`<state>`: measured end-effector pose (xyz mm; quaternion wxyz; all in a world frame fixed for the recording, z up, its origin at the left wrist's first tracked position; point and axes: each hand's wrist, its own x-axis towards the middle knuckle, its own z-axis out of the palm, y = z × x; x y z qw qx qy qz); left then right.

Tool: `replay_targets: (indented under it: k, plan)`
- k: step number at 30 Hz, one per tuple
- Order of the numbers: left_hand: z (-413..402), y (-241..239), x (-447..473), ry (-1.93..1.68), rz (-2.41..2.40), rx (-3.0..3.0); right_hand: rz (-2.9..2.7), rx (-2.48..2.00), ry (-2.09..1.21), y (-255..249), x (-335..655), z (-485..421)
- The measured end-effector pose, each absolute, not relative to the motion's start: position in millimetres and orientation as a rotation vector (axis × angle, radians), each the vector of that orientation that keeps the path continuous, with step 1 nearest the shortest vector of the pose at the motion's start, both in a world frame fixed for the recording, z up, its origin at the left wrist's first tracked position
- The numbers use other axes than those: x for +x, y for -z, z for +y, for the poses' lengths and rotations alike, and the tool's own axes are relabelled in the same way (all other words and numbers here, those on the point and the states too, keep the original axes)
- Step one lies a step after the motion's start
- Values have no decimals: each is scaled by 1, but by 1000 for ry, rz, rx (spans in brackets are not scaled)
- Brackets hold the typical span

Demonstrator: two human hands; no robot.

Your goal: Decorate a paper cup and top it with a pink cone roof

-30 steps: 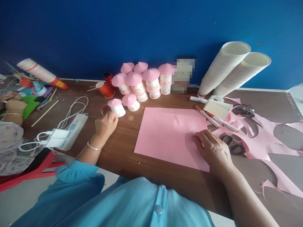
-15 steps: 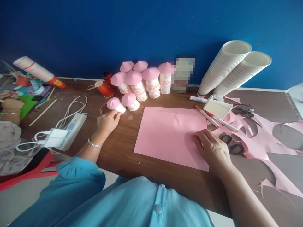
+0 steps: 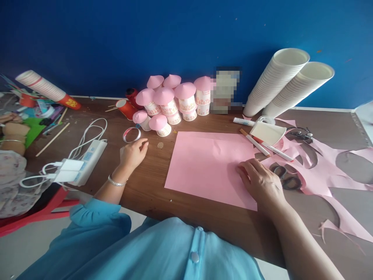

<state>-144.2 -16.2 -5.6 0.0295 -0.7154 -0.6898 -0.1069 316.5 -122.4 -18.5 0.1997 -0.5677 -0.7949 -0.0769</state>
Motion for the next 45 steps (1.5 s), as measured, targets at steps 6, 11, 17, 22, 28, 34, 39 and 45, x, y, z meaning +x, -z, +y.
replay_targets:
  k: [6,11,17,22,28,34,39,45]
  plan:
    - [-36,8,-128,401,-2000,-2417,-2232,-1584,245,15,315,-122]
    - [-23,-2,-147,453,-2016,-2201,-2255,-1585,211,15,316,-122]
    - [-14,-16,-173,266,-2015,-2188,-2224,-1639,150,16,316,-124]
    - [-64,-30,-107,573,-1527,-2648,-2236,-1658,170,16,315,-123]
    - [-88,-23,-46,594,-1087,-3030,-2255,-1618,220,12,314,-125]
    - [-89,-20,-67,612,-1158,-3060,-2284,-1637,229,10,314,-127]
    - [-102,-16,-89,497,-1091,-3099,-2332,-1627,216,12,317,-122]
    - [-111,-7,-90,496,-1049,-2994,-2392,-1655,200,7,312,-118]
